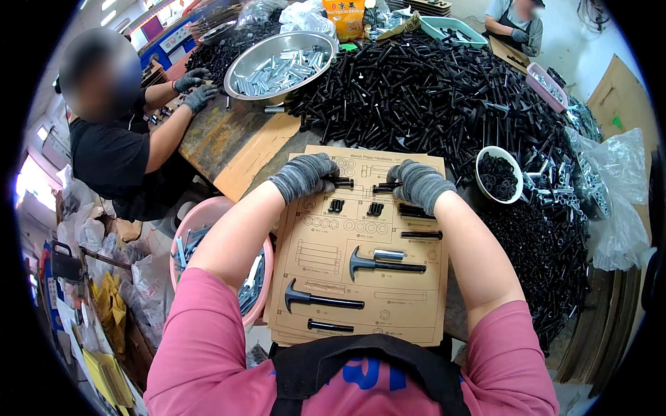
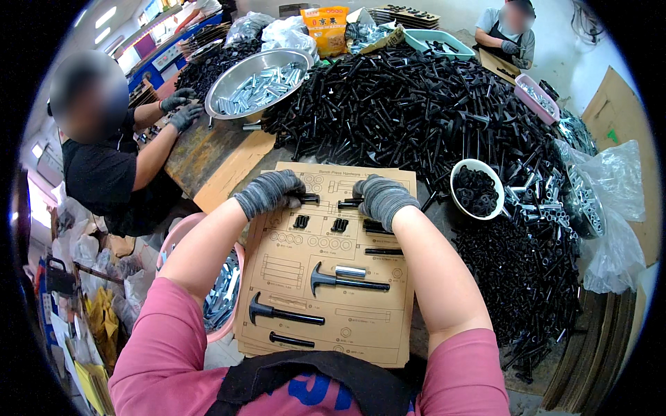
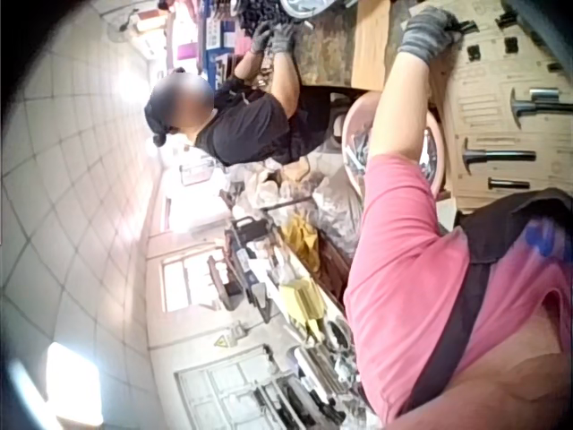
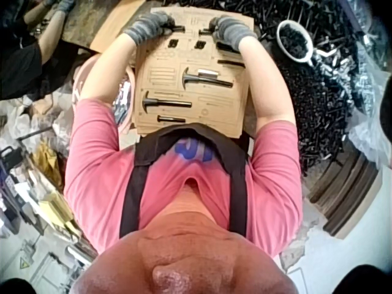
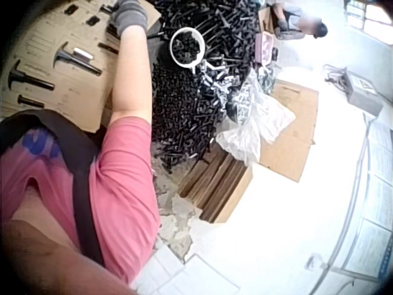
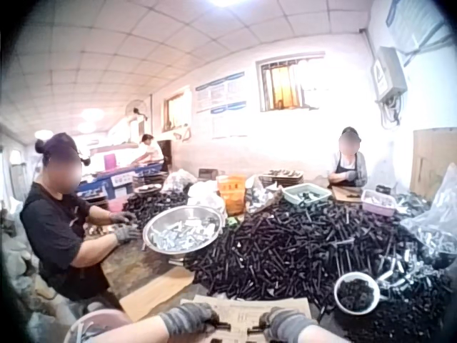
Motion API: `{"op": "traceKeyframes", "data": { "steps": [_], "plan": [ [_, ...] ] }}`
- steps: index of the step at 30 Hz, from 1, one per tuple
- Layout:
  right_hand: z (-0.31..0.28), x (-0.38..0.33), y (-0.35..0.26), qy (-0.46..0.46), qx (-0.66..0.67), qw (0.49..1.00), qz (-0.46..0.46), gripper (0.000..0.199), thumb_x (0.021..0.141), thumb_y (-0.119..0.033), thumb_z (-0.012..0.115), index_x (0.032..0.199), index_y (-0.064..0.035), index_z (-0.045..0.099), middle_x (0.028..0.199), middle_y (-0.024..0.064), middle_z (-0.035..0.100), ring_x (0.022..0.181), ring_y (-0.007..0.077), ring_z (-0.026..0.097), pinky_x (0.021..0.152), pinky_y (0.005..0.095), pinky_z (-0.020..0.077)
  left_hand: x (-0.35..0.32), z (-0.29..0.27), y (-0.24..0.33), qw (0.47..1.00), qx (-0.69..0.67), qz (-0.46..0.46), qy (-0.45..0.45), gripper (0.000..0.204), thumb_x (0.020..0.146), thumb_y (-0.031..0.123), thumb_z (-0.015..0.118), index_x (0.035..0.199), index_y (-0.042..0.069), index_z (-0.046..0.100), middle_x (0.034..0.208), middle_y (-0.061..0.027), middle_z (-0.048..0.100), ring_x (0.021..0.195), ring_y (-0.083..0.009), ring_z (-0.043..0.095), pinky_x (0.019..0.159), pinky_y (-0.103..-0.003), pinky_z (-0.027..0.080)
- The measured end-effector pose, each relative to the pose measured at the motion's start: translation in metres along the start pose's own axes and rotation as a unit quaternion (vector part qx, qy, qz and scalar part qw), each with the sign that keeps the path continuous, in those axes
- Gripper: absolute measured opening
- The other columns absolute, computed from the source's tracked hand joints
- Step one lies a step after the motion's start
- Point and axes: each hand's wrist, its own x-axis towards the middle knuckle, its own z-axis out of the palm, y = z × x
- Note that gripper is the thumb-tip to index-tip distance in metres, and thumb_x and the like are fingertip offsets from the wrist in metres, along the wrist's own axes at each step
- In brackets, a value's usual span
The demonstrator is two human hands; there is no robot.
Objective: The person assembles a tool kit by picking various metal tools and small parts from piles on a table and placing them into designated slots on a cardboard insert. The person repeats this process for multiple kits, handling hammers, wrenches, and other hardware components.
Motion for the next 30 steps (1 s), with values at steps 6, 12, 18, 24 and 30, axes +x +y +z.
{"op": "traceKeyframes", "data": {
  "steps": [6,12,18,24,30],
  "plan": [
    [-0.002,-0.004,-0.013,-0.002,-0.013,1.0,-0.011,0.034,0.076,-0.025,0.06,0.108,-0.0131,0.056,0.104,0.011,0.058,0.097,0.026,0.055,0.085,0.0359,0.0433,0.004,0.019,0.002,0.997,-0.048,0.058,0.037,0.033,0.07,0.007,0.065,0.102,0.009,0.059,0.096,-0.0107,0.056,0.094,-0.0271,0.053,0.085,-0.034,0.042],
    [0.002,-0.003,-0.011,-0.001,-0.034,0.999,-0.019,0.034,0.077,-0.026,0.06,0.108,-0.0137,0.056,0.1,0.0102,0.059,0.095,0.0253,0.056,0.084,0.0358,0.0441,0.003,0.022,0.003,0.993,-0.06,0.083,0.053,0.035,0.069,0.007,0.066,0.103,0.011,0.059,0.097,-0.0092,0.056,0.095,-0.0258,0.053,0.083,-0.034,0.044],
    [-0.003,-0.003,-0.025,-0.025,-0.05,0.998,0.004,0.035,0.079,-0.027,0.057,0.112,-0.0157,0.054,0.111,0.0105,0.053,0.102,0.0263,0.053,0.086,0.0383,0.0438,-0.009,0.01,0.012,0.981,-0.184,0.012,0.061,0.036,0.073,0.011,0.063,0.109,0.011,0.056,0.1,-0.01,0.054,0.091,-0.0244,0.054,0.081,-0.033,0.044],
    [0.003,-0.025,-0.007,0.127,0.03,0.991,-0.031,0.038,0.078,-0.029,0.06,0.111,-0.0116,0.054,0.113,0.0116,0.051,0.104,0.0266,0.051,0.089,0.0357,0.0411,-0.082,-0.001,-0.046,0.953,-0.182,0.0,0.244,0.033,0.078,0.013,0.058,0.11,0.006,0.053,0.097,-0.0111,0.054,0.089,-0.0228,0.054,0.079,-0.032,0.043],
    [0.023,-0.063,0.012,0.257,0.188,0.942,-0.107,0.028,0.075,-0.017,0.059,0.102,-0.008,0.058,0.101,0.0104,0.057,0.088,0.0231,0.056,0.074,0.0322,0.0468,-0.188,0.053,-0.104,0.903,-0.197,-0.249,0.291,0.021,0.078,0.018,0.057,0.095,0.005,0.059,0.088,-0.0146,0.061,0.083,-0.0282,0.058,0.076,-0.034,0.044]
  ]
}}
